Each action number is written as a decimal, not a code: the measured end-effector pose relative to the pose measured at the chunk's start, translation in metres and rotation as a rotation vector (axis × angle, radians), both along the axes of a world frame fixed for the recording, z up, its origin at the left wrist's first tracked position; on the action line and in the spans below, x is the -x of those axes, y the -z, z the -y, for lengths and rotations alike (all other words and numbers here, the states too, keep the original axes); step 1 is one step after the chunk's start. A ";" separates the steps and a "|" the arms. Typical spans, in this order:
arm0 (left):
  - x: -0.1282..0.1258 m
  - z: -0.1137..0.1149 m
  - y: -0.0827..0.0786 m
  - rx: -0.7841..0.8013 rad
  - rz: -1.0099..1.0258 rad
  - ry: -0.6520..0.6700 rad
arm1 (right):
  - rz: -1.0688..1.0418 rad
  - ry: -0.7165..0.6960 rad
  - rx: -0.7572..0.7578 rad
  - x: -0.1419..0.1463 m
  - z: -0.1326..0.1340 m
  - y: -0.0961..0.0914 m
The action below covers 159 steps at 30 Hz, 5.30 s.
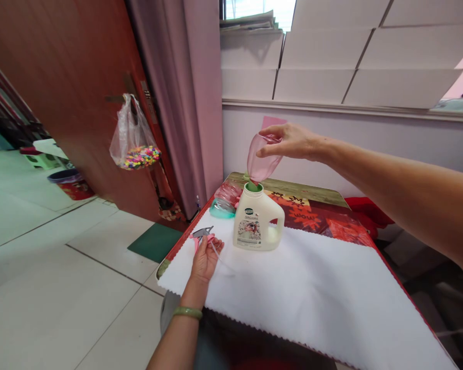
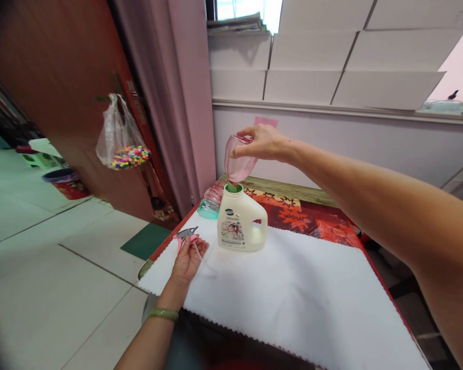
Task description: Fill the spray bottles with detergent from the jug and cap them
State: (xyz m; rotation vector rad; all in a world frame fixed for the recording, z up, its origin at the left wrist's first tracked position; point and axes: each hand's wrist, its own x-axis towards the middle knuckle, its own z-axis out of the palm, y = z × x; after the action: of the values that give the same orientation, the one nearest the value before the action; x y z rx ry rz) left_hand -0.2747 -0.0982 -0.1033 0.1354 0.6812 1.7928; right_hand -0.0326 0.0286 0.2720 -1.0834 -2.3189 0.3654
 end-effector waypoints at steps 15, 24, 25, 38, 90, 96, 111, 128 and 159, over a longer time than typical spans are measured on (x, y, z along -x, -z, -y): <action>-0.001 0.001 -0.002 0.000 -0.003 -0.001 | 0.025 0.021 -0.029 0.000 -0.004 0.005; -0.002 0.002 -0.005 0.016 -0.009 -0.005 | -0.303 0.019 0.122 -0.028 -0.017 0.043; -0.002 0.002 -0.006 0.018 -0.008 -0.005 | -0.389 0.023 0.183 -0.035 -0.019 0.056; -0.008 0.010 -0.030 0.071 0.015 -0.064 | -1.248 0.102 0.963 -0.079 0.036 0.193; -0.142 0.040 -0.167 -0.150 -0.177 -0.103 | -0.810 0.087 -0.172 -0.039 0.180 0.279; -0.139 0.037 -0.165 -0.157 -0.180 -0.094 | -0.669 0.089 -0.369 -0.042 0.177 0.272; -0.140 0.041 -0.163 -0.150 -0.270 -0.104 | -0.605 0.135 -0.462 -0.042 0.182 0.275; -0.149 0.049 -0.167 -0.228 -0.249 -0.013 | -0.912 0.170 0.001 -0.037 0.192 0.273; -0.128 0.042 -0.163 -0.439 -0.539 0.116 | -1.165 -0.102 1.377 -0.044 0.191 0.244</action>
State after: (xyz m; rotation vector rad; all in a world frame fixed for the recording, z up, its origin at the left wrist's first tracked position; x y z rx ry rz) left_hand -0.1469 -0.1398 0.0601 0.9605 0.6218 1.7772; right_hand 0.0110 -0.1622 0.0279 -0.7906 -0.8541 2.1058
